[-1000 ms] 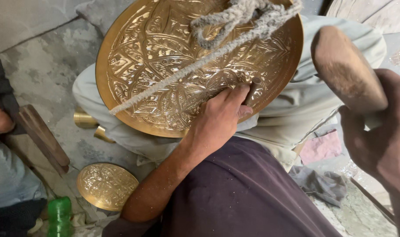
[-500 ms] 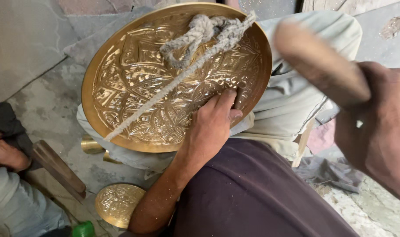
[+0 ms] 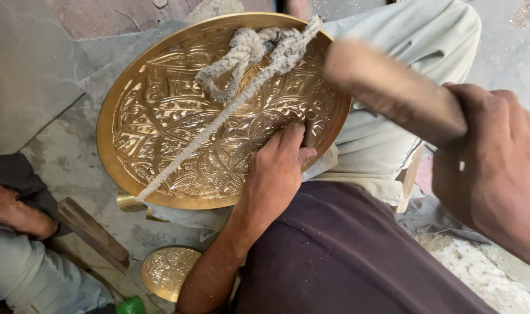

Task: The person sits on the floor with an engraved brass tray on their lap, holds a chisel against the tray's surface with one hand, and strikes the chisel with a wooden mallet held in the other hand, working the decorative pattern across the tray. They reposition the chisel repeatedly and occasionally rotate the tray to reach new areas.

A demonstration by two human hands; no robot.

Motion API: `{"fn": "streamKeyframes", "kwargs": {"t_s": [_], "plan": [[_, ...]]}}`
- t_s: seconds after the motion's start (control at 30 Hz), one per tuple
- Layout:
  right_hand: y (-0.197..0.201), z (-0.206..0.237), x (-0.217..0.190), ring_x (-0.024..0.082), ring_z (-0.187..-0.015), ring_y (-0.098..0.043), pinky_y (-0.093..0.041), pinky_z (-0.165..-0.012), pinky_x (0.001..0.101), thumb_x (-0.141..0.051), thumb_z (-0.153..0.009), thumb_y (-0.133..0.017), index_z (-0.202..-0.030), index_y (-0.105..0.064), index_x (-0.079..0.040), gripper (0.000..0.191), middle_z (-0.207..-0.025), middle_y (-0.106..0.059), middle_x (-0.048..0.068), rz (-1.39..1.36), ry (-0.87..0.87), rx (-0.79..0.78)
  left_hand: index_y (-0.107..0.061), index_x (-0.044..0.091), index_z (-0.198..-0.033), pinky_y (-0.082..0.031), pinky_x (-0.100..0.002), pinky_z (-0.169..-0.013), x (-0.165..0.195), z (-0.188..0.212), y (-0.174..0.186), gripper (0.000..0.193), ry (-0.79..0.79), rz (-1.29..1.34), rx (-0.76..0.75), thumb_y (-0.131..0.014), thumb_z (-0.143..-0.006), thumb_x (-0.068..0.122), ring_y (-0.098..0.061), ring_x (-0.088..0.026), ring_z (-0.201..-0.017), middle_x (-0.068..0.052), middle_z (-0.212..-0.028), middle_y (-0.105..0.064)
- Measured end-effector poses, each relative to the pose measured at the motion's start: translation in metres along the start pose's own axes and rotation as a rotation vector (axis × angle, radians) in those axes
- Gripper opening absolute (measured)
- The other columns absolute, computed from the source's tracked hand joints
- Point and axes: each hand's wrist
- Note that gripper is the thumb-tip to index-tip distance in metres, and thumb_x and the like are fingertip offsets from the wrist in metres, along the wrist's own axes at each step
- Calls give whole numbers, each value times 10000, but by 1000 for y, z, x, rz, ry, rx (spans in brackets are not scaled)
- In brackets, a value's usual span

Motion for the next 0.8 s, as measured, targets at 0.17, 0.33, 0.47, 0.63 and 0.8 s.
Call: {"fn": "streamKeyframes", "kwargs": {"t_s": [0.17, 0.33, 0.47, 0.63, 0.8], "plan": [[-3, 1, -1, 307, -819, -688, -570, -760, 410, -117, -941, -540, -1360, -588, 25, 445, -1038, -695, 237, 126, 13, -47, -530, 7, -1249, -679, -377, -737, -1, 3, -2, 283, 62, 70, -69, -631, -985, 1, -786, -266, -971, -192, -1057, -704], [-5, 6, -2, 222, -736, -708, -584, -741, 355, -115, -1018, -538, -1397, -590, -31, 392, -1010, -728, 167, 330, -12, -291, -561, 14, -1184, -650, -408, -698, -1, 0, 0, 276, 92, 23, -122, -708, -954, 58, -793, -265, -905, -173, -1008, -737], [-3, 5, -4, 276, -778, -699, -579, -717, 383, -81, -1000, -548, -1409, -579, 32, 425, -1037, -702, 243, 82, -146, -180, -552, -8, -1243, -635, -428, -708, 0, 0, 2, 339, 34, 25, -48, -692, -934, 11, -776, -319, -908, -215, -1024, -707], [-4, -1, -8, 252, -729, -715, -602, -713, 400, -134, -1003, -555, -1457, -534, -37, 465, -1053, -719, 195, 210, -230, -387, -562, -4, -1222, -607, -463, -709, 1, 3, 2, 359, -7, -13, -21, -758, -927, 57, -744, -375, -904, -216, -1003, -701], [-3, 7, -7, 242, -793, -733, -616, -791, 413, -176, -973, -546, -1435, -539, -74, 472, -1092, -730, 159, 350, -41, -373, -555, -17, -1287, -648, -409, -729, -1, 0, 1, 399, -9, 33, -49, -714, -921, -1, -764, -339, -905, -222, -1021, -694]]}}
Point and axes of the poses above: each hand's wrist, its own z-axis away from the middle knuckle, its own y-axis out of the back of the hand, x = y × z
